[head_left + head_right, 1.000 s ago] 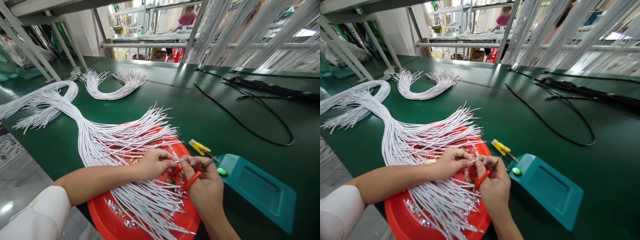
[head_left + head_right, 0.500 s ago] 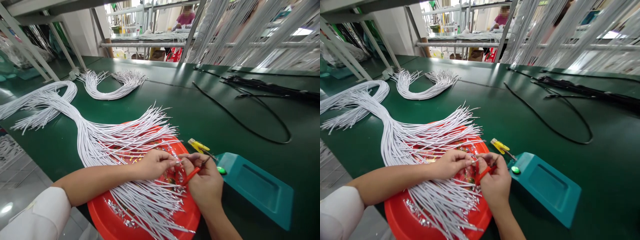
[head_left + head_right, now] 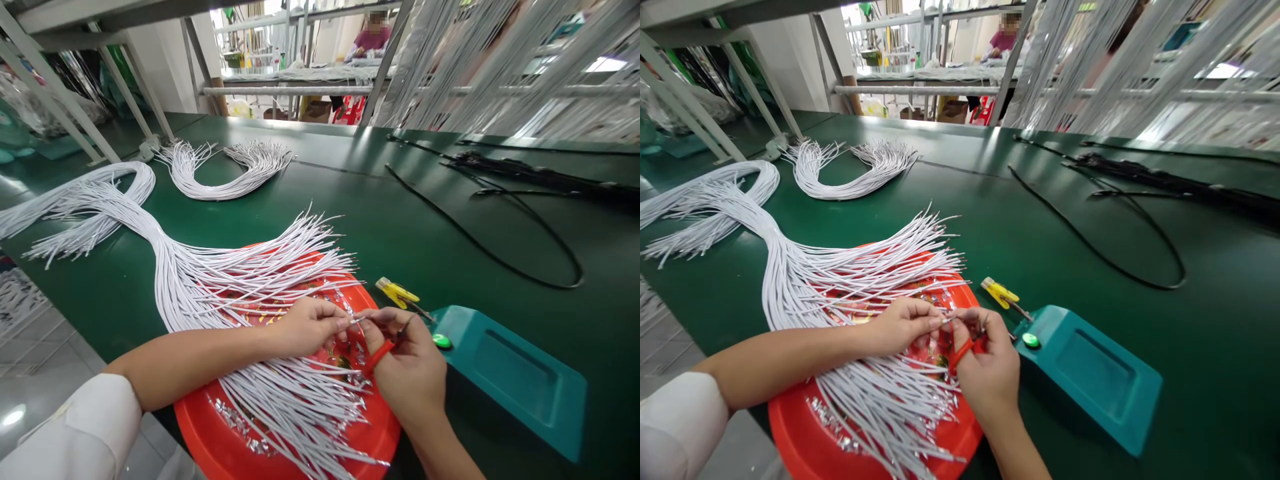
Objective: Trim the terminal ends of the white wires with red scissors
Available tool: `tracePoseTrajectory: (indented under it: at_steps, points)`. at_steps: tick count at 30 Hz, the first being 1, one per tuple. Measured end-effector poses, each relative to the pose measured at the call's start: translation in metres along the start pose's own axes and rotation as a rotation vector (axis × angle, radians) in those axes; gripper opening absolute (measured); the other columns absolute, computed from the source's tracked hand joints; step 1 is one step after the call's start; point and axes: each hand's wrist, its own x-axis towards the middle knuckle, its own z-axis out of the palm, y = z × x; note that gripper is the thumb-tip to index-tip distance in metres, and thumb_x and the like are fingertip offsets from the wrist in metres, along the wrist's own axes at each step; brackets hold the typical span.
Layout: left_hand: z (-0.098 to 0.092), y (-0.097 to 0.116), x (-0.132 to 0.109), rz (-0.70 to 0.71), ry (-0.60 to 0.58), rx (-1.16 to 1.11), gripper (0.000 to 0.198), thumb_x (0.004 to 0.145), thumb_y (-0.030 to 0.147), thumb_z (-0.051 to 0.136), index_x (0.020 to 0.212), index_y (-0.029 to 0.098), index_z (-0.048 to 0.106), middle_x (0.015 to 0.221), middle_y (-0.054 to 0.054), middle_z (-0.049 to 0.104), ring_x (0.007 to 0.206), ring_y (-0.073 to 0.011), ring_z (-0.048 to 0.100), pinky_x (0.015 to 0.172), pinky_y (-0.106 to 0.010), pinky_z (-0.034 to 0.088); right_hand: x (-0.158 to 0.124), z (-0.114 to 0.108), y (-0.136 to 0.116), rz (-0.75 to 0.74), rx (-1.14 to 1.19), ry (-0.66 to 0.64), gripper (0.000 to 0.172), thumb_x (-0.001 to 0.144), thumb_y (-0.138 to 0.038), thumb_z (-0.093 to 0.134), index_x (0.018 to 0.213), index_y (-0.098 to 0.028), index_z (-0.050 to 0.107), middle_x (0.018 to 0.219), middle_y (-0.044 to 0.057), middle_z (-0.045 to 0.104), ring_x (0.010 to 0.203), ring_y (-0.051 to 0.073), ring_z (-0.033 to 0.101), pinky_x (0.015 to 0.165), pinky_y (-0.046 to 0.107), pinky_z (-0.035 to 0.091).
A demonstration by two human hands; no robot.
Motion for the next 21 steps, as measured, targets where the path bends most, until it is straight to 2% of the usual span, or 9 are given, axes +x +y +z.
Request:
tracePoseTrajectory:
  at_steps: [4,6,8,12,15,18,21]
  points:
    - [-0.005,0.002,0.001,-0.081,-0.107,-0.046,0.022,0.076,0.031,0.063,0.073,0.01,0.062,0.056,0.004,0.054,0.04,-0.0019,0.041,0.04,-0.016,0.031,0.001,-0.005,0.007,-0.092,-0.062,-0.073,0.011,0.075,-0.029,0.061,0.083,-0.022,0.058,0.077,0.002,0.067,0.068,0.016,0.064,0.06,0.028,0.052]
    - [-0.007,0.003,0.001,-0.119,-0.111,-0.031,0.021,0.074,0.031,0.065,0.074,0.01,0.063,0.057,0.003,0.055,0.041,-0.0037,0.045,0.041,-0.017,0.034,0.002,-0.006,0.009,-0.071,-0.049,-0.113,0.012,0.075,-0.029,0.062,0.085,-0.023,0.058,0.079,0.002,0.067,0.069,0.016,0.064,0.062,0.028,0.052]
    - [-0.006,0.004,0.0,-0.096,-0.082,0.041,0.019,0.074,0.029,0.065,0.075,0.01,0.065,0.056,0.003,0.056,0.044,-0.0058,0.049,0.044,-0.018,0.038,0.003,-0.005,0.008,-0.02,-0.009,-0.125,0.016,0.074,-0.031,0.064,0.085,-0.022,0.057,0.08,0.003,0.067,0.07,0.017,0.064,0.063,0.029,0.052]
    - [-0.002,0.005,-0.003,0.176,0.113,0.296,0.015,0.075,0.025,0.064,0.076,0.012,0.07,0.067,-0.002,0.064,0.061,-0.0086,0.055,0.058,-0.02,0.043,0.004,-0.001,-0.001,0.164,0.135,0.002,0.028,0.069,-0.038,0.069,0.086,-0.02,0.054,0.076,0.003,0.067,0.069,0.018,0.065,0.063,0.031,0.053]
    - [-0.001,0.004,-0.004,0.351,0.266,0.533,0.012,0.076,0.022,0.062,0.077,0.014,0.071,0.074,-0.004,0.067,0.068,-0.0109,0.057,0.064,-0.022,0.044,0.003,0.0,-0.01,0.299,0.205,0.049,0.038,0.066,-0.045,0.072,0.088,-0.02,0.053,0.069,0.002,0.065,0.056,0.015,0.061,0.053,0.028,0.05]
    - [-0.001,0.0,-0.005,0.483,0.318,0.667,0.013,0.077,0.018,0.06,0.078,0.014,0.072,0.074,-0.005,0.067,0.07,-0.0118,0.058,0.067,-0.023,0.044,0.003,0.0,-0.014,0.366,0.251,-0.008,0.041,0.065,-0.05,0.071,0.087,-0.02,0.052,0.058,-0.002,0.06,0.043,0.012,0.053,0.042,0.024,0.044]
    - [0.0,-0.004,-0.006,0.556,0.334,0.728,0.014,0.078,0.017,0.058,0.079,0.013,0.072,0.074,-0.006,0.067,0.069,-0.0118,0.057,0.066,-0.023,0.044,0.003,0.002,-0.014,0.36,0.242,-0.024,0.042,0.061,-0.048,0.074,0.084,-0.021,0.052,0.057,-0.003,0.06,0.046,0.012,0.054,0.044,0.025,0.045]
